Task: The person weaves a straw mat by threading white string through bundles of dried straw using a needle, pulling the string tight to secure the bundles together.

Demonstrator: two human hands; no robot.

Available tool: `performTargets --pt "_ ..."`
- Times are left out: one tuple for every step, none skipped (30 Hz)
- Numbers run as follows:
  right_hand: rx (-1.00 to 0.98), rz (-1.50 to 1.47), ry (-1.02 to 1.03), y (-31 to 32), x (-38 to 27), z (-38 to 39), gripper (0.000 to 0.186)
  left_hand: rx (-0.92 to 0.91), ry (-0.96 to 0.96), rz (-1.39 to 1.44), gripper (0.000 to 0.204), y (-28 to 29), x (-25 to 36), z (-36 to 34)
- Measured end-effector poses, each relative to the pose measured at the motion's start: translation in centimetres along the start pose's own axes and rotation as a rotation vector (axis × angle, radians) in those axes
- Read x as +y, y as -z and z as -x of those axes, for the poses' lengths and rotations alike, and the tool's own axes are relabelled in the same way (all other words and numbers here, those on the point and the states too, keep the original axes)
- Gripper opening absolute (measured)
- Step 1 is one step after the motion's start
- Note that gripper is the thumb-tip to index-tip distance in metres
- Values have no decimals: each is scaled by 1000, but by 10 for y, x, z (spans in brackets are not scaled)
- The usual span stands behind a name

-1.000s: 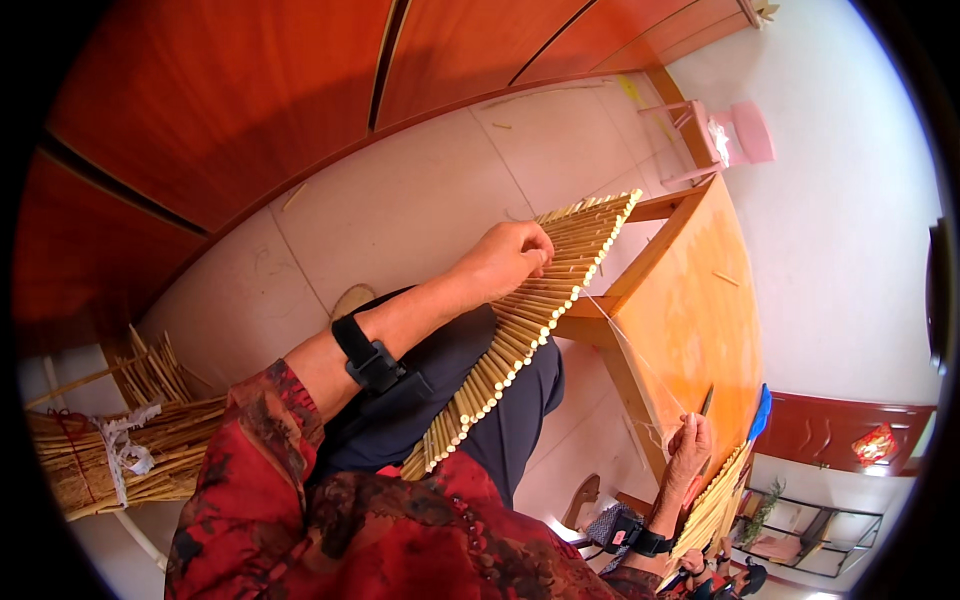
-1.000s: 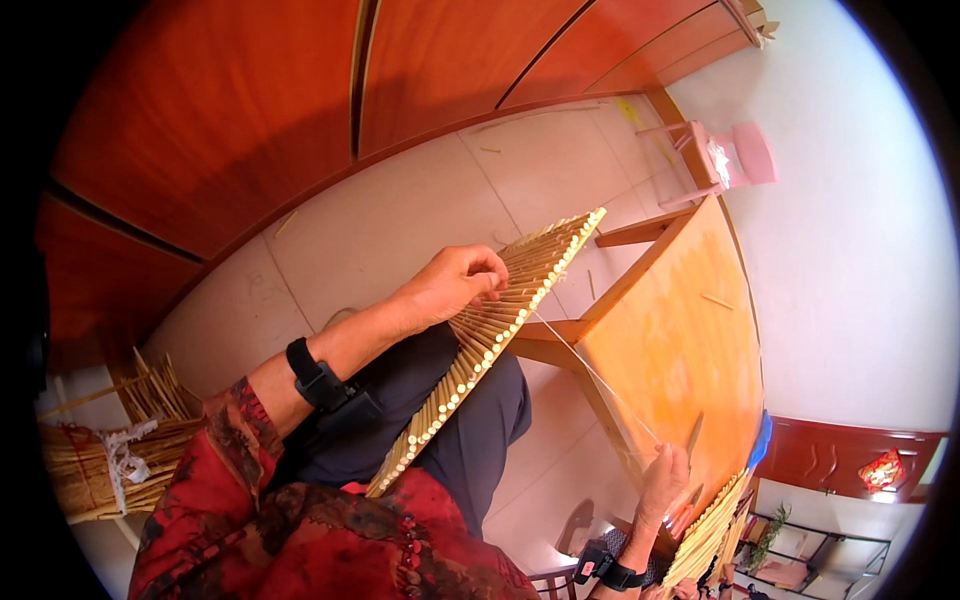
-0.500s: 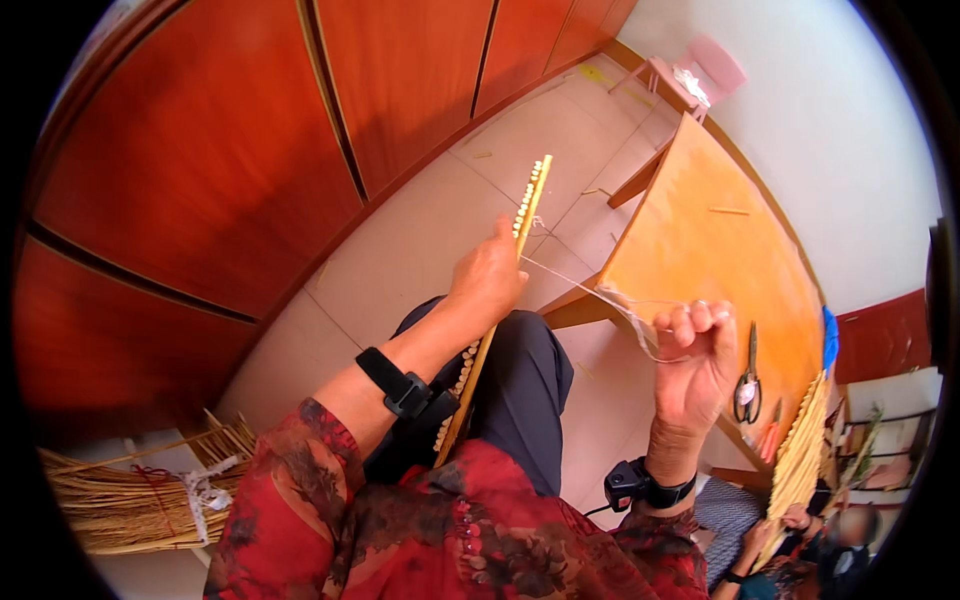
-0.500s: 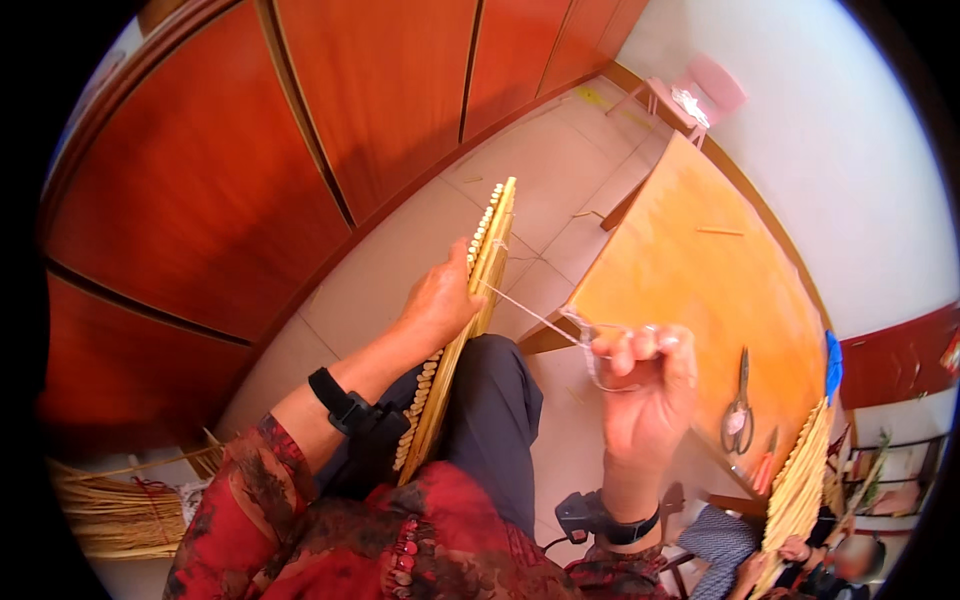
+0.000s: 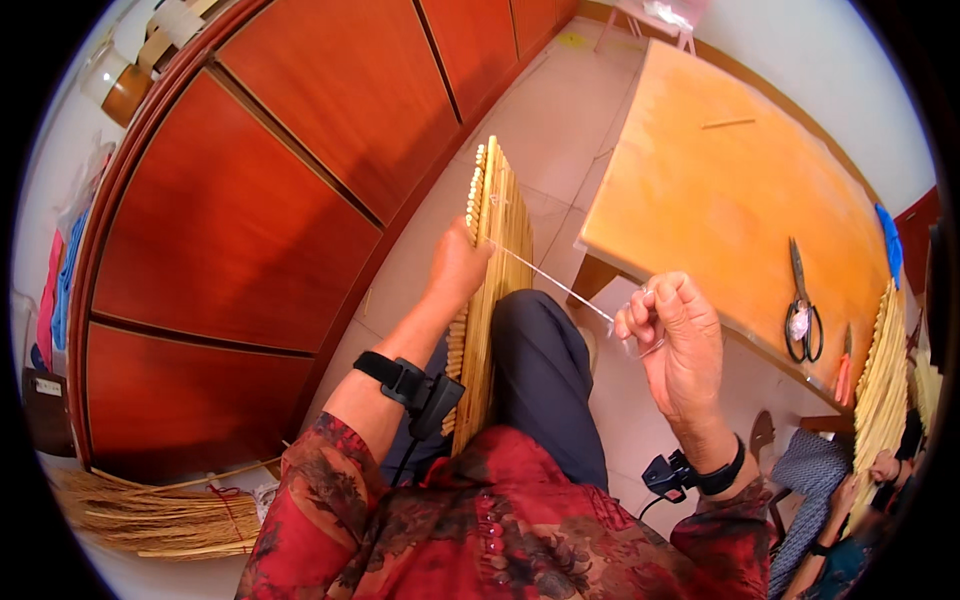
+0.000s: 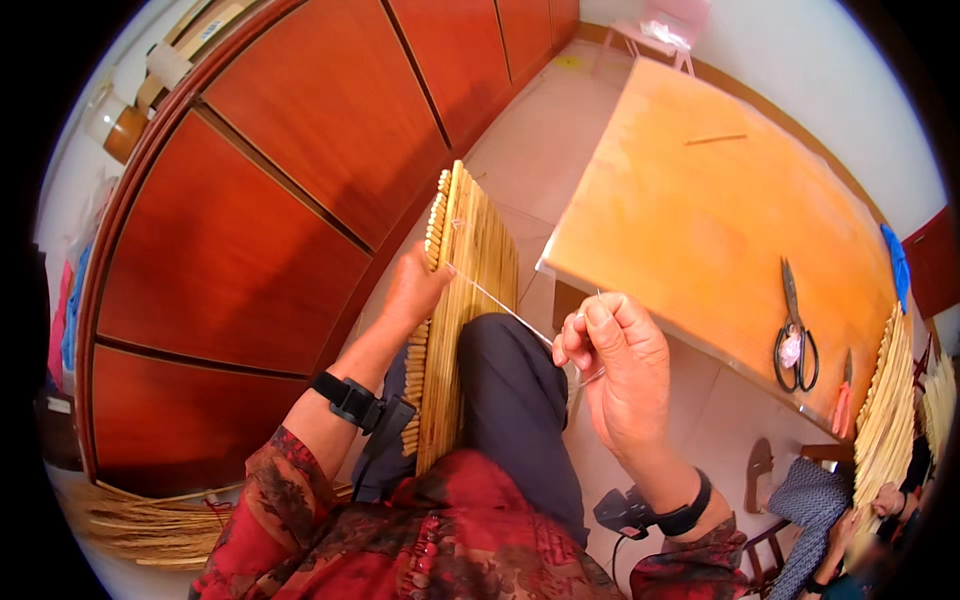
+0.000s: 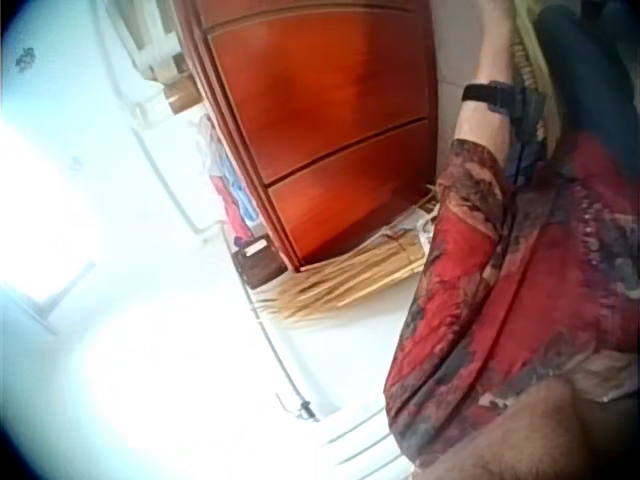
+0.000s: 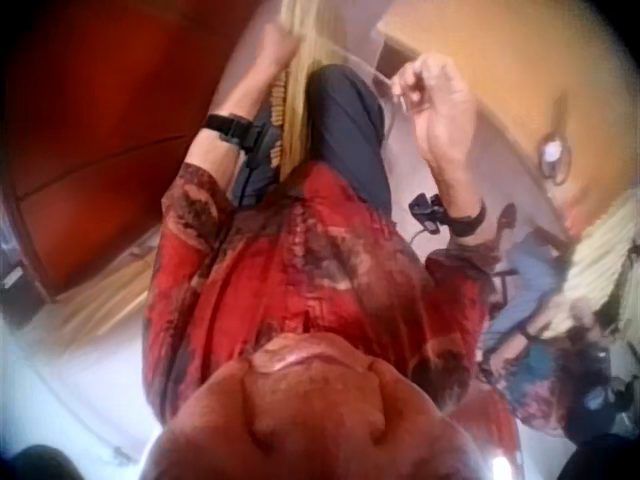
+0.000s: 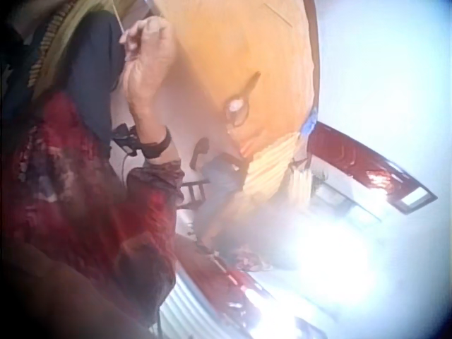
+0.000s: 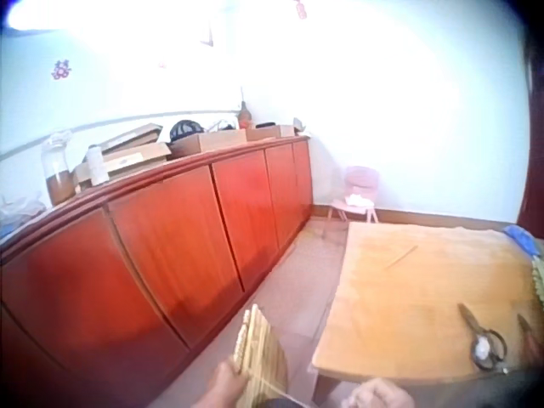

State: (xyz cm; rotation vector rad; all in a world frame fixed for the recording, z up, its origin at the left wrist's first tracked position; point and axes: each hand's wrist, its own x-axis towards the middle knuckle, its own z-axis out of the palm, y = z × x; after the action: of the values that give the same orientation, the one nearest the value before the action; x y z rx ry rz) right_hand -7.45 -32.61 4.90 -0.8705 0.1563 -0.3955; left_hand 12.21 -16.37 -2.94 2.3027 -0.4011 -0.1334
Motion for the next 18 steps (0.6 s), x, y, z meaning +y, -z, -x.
performTargets --pt "-19 42 5 -1 -3 -1 18 -17 -28 55 29 1 -3 1" --pt "-53 98 32 -2 -9 -4 19 -12 -42 53 29 0 0 -2" --pt "-60 83 40 3 -6 -3 19 -18 -37 27 29 -1 -1 -2" --pt "-66 79 54 8 -2 -3 19 -22 -32 1 28 -3 -3 -1" --pt "-55 47 46 12 3 -2 19 -24 -71 -15 31 -1 -8 2" --pt "-46 14 38 15 7 -3 19 -14 -77 -20 31 1 -9 -1" --pt "-37 -17 58 17 9 -11 19 -17 -52 64 31 4 -10 -4" --pt "-21 -6 55 22 9 -12 19 -47 -19 163 31 -3 -13 -3" --pt "16 52 85 26 7 -15 18 -114 86 212 34 2 1 -1" --pt "53 110 115 32 5 -16 18 -126 82 217 34 5 9 5" --pt "57 174 137 40 6 -14 18 -200 90 222 35 10 13 15" --pt "58 170 138 45 3 -13 18 -264 99 224 36 16 13 25" --pt "120 403 132 52 0 -10 17 -267 97 220 36 15 5 31" --pt "173 637 133 59 -5 -10 17 -235 109 266 36 11 -6 34" --pt "167 634 137 67 -12 -8 17 -204 125 311 37 9 -15 36" --pt "186 940 223 78 -22 -4 17 -198 123 310 37 8 -21 33" --pt "209 1241 305 87 -27 0 17 -218 121 332 36 7 -28 31" --pt "215 1240 303 88 -37 5 17 -244 117 358 36 7 -29 29"
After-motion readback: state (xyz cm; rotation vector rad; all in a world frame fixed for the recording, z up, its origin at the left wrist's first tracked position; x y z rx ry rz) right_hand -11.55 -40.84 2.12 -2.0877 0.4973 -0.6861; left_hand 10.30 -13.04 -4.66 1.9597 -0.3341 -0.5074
